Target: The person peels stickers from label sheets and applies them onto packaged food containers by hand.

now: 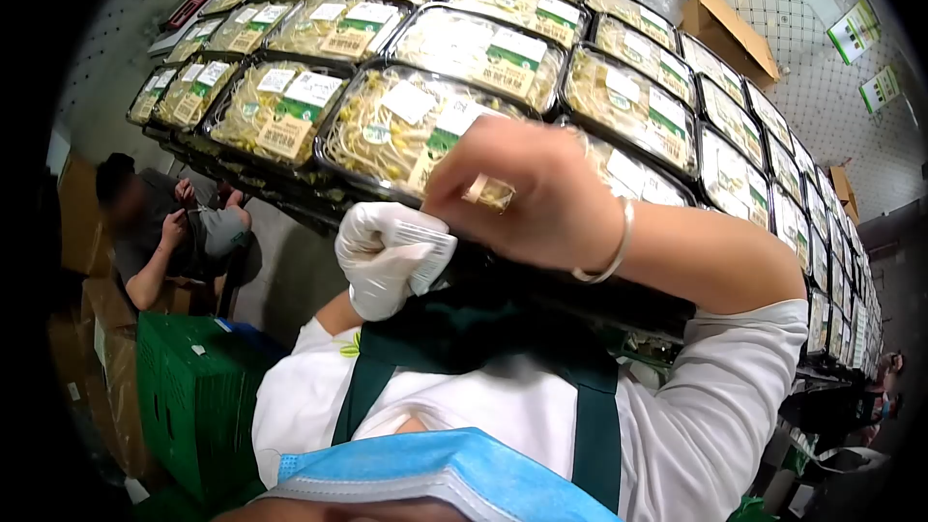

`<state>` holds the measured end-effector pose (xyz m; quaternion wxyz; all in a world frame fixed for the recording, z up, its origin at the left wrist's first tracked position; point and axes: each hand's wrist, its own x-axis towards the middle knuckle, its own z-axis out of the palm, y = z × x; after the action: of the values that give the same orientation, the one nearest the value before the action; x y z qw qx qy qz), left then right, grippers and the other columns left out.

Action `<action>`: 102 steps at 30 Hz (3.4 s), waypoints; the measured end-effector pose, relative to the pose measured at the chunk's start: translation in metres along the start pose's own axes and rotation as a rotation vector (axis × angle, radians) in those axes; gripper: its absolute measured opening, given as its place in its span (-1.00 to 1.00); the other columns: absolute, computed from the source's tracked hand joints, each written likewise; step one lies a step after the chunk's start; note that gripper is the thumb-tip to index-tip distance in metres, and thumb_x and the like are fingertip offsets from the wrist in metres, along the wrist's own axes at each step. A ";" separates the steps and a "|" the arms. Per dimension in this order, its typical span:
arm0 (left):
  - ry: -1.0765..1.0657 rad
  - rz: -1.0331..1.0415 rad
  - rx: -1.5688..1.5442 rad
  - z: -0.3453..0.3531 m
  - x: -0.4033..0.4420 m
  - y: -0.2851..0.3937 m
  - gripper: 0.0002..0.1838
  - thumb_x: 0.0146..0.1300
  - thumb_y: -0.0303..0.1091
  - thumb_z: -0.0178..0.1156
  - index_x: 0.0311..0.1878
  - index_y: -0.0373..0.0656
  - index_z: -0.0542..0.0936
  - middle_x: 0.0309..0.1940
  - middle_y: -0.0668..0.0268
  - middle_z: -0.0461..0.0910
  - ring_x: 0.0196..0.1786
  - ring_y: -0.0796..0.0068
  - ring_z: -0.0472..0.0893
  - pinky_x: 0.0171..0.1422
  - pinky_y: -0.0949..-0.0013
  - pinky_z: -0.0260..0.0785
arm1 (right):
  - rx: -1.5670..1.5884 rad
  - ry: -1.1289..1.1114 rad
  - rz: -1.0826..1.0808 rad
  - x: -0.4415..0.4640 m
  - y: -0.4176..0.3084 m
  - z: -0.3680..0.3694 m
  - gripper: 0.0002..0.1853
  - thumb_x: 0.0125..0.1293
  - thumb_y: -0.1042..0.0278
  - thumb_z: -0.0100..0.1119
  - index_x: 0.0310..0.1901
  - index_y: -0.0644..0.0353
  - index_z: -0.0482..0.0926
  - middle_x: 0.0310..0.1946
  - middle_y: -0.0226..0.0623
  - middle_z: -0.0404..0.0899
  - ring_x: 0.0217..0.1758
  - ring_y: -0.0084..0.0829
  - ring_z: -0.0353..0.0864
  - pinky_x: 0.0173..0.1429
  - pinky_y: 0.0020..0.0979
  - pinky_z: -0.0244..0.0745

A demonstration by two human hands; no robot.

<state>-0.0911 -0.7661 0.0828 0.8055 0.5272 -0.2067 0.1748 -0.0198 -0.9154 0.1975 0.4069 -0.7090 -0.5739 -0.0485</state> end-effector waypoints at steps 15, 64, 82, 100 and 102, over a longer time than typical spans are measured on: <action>0.059 0.082 0.252 -0.012 0.019 0.012 -0.23 0.09 -0.69 -0.11 0.29 -0.20 -0.28 0.04 0.18 0.30 -0.38 0.75 0.39 -0.29 0.68 0.24 | -0.066 -0.277 0.187 0.029 0.018 0.020 -0.84 -0.14 0.51 0.22 -0.48 0.17 0.44 -0.56 -0.37 0.43 -0.45 -0.38 0.42 -0.35 -0.45 0.34; 0.183 -0.086 0.140 -0.074 -0.024 -0.007 -0.91 0.14 -0.55 0.00 -0.32 -0.36 0.33 -0.29 -0.01 0.51 -0.22 0.28 0.55 -0.15 0.29 0.42 | -1.086 -0.066 0.974 0.017 0.338 -0.212 -0.61 0.06 -0.03 -0.04 -0.21 0.09 0.43 -0.28 -0.10 0.51 -0.12 -0.13 0.45 -0.04 -0.26 0.32; -0.532 -0.150 0.242 0.053 -0.004 -0.005 -0.82 -0.01 -0.58 0.02 -0.33 -0.28 0.56 -0.57 0.17 0.55 -0.52 0.34 0.56 -0.41 0.47 0.38 | -0.095 -0.370 0.136 -0.065 -0.010 -0.063 -0.66 -0.05 0.28 0.21 -0.23 0.22 0.41 -0.38 -0.21 0.48 -0.27 -0.33 0.48 -0.17 -0.39 0.38; -0.256 -0.055 0.302 0.233 -0.083 -0.063 -0.73 -0.03 -0.72 0.05 -0.27 -0.21 0.56 -0.35 0.25 0.53 -0.26 0.53 0.48 -0.20 0.53 0.33 | -0.927 -0.103 0.191 -0.254 0.008 -0.154 -0.74 0.20 0.17 -0.10 -0.48 0.21 0.32 -0.73 -0.34 0.30 -0.64 -0.45 0.32 -0.46 -0.42 0.31; -0.290 -0.367 -0.077 0.230 -0.089 -0.061 -0.75 0.00 -0.73 0.01 -0.25 -0.26 0.54 -0.28 0.23 0.53 -0.14 0.46 0.50 -0.09 0.51 0.36 | -1.025 -0.375 0.677 -0.239 -0.013 -0.162 -0.66 0.23 0.08 -0.19 -0.51 0.17 0.33 -0.74 -0.39 0.28 -0.67 -0.52 0.29 -0.53 -0.46 0.29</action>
<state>-0.1709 -1.0067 0.0718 0.8050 0.5446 -0.2276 -0.0601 -0.0469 -1.2034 0.1840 -0.0984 -0.9520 -0.2836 -0.0607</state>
